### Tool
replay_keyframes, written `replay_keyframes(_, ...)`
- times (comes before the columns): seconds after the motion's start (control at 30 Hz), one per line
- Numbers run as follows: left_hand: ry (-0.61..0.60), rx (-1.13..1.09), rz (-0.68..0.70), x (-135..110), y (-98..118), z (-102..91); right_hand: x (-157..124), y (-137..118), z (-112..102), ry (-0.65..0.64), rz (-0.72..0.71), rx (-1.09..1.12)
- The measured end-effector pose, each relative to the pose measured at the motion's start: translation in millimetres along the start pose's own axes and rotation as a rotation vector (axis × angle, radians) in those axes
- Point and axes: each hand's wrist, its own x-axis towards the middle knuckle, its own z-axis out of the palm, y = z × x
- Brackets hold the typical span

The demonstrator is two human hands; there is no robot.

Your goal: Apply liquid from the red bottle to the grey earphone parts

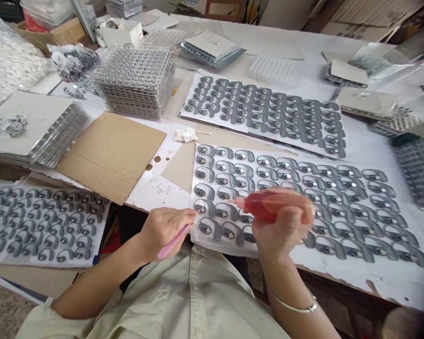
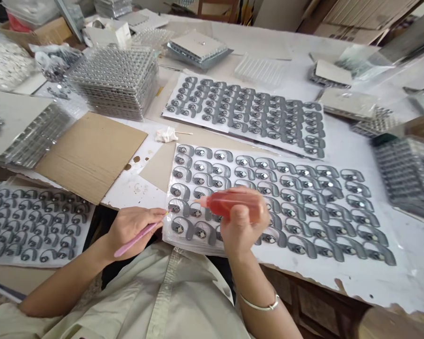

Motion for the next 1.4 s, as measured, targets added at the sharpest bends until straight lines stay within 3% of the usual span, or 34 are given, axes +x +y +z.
replay_keyframes(0.2, -0.029, 0.250, 0.096, -6.9, 7.8, 10.1, -19.0, 2.4, 7.0, -0.292, -0.072, -0.143)
replay_keyframes(0.37, -0.054, 0.411, 0.150, -1.6, 13.6, 8.8, -19.2, 6.2, 5.6, -0.384, -0.174, -0.222)
replay_keyframes(0.7, -0.086, 0.466, 0.163, 1.0, 19.6, 9.5, -19.6, 7.7, 11.3, -0.452, -0.299, -0.228)
replay_keyframes(1.4, -0.120, 0.473, 0.157, 4.9, 22.1, 6.8, -21.6, 16.1, 9.0, -0.430, -0.403, -0.226)
